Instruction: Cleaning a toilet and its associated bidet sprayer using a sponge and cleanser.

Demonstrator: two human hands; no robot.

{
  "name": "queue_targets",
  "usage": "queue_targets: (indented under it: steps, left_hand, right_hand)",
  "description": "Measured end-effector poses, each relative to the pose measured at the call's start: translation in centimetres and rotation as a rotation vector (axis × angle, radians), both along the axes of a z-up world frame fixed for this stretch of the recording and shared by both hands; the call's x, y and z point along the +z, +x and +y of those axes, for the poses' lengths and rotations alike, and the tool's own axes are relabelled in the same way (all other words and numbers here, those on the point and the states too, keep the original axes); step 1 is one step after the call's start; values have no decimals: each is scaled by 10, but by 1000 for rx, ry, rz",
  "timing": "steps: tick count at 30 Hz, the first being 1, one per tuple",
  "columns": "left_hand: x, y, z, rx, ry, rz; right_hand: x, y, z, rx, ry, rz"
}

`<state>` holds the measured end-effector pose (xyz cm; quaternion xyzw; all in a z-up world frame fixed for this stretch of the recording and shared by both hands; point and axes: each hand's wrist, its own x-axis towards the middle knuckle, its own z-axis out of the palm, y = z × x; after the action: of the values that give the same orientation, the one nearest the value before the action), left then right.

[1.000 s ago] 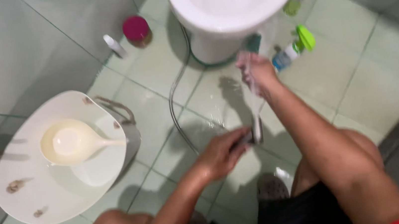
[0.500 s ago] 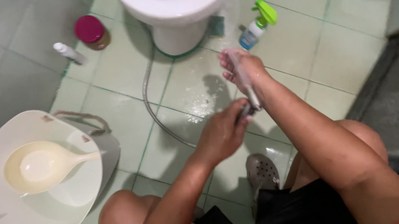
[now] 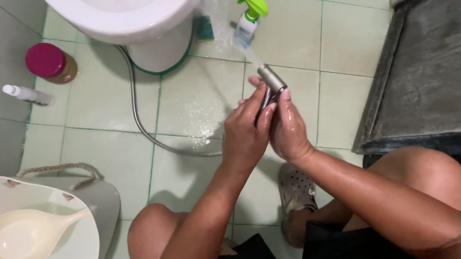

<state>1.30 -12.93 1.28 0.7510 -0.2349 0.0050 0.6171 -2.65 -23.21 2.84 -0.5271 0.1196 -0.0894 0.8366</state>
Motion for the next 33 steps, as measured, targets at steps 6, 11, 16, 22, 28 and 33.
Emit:
queue_targets:
  steps: [6,11,16,22,28,33]
  left_hand:
    - [-4,4,17,-13,-48,0]
    - [-2,21,39,57,66,46]
    - [8,30,38,146,95,-250]
    - [13,33,26,99,-2,-47]
    - [19,41,8,-77,-63,-94]
    - [22,46,-11,-5,10,-29]
  right_hand:
    - [-23,4,-1,88,-110,-24]
    - [-43,22,11,69,-166,270]
    - [-9,28,9,166,-598,-3]
    - [-8,28,-9,216,-404,84]
    - [-1,35,-34,148,-561,-61]
    - [-11,46,-51,162,-460,97]
